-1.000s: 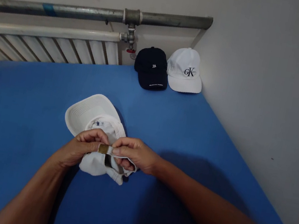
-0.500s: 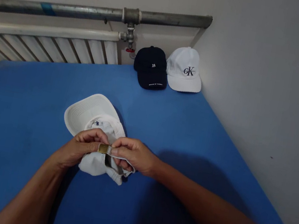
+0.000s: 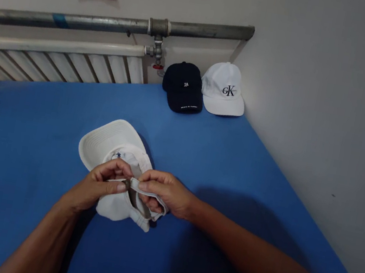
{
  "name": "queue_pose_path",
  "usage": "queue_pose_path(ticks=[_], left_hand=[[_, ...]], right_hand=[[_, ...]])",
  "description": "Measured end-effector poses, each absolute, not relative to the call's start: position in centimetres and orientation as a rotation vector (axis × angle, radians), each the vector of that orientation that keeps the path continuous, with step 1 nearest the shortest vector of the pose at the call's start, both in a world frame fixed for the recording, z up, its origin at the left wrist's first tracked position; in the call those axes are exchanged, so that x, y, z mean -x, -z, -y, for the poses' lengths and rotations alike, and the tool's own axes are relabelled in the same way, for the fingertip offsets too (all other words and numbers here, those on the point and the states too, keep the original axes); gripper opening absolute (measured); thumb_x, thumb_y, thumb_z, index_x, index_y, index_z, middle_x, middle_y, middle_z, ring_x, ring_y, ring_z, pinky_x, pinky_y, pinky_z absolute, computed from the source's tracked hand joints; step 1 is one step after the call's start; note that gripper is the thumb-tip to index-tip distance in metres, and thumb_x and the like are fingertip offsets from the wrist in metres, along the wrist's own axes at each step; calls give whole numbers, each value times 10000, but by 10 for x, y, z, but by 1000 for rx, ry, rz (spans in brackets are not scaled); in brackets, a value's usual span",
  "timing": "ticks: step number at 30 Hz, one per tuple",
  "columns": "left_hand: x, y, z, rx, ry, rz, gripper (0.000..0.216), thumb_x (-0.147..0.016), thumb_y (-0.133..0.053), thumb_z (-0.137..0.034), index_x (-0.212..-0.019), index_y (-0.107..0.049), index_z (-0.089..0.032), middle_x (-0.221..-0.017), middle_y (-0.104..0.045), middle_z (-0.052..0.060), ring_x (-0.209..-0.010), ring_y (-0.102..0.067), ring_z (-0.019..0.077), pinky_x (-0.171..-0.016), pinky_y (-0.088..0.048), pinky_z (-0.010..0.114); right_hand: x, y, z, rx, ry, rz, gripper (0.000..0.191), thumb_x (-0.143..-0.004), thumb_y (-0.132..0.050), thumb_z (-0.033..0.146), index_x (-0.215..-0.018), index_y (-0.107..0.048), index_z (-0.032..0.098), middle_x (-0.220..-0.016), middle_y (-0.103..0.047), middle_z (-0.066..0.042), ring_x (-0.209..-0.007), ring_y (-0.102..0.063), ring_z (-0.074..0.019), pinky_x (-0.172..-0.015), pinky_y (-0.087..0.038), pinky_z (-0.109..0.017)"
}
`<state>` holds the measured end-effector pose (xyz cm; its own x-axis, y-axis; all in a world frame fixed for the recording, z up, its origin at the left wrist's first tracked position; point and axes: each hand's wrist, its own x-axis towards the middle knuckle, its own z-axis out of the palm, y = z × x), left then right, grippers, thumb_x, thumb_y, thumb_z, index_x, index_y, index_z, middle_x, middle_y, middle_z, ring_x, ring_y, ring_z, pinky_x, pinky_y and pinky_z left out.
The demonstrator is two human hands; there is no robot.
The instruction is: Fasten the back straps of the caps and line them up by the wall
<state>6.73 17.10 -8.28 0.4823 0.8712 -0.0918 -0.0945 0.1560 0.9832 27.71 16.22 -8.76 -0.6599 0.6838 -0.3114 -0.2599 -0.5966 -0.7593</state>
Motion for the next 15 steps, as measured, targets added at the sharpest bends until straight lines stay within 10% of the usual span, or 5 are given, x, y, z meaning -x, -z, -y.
queue_pose_path(ticks=[15], left_hand=[[-64, 86, -173, -1021, -758, -800, 185, -680, -813, -287, -782, -725, -161, -702, -681, 24, -604, -607, 118, -576, -456, 193]], right_hand=[[-279, 88, -163, 712, -2310, 947, 113, -782, -655, 239, -784, -575, 160, -511, -527, 65, -355, -389, -39, -346, -286, -156]])
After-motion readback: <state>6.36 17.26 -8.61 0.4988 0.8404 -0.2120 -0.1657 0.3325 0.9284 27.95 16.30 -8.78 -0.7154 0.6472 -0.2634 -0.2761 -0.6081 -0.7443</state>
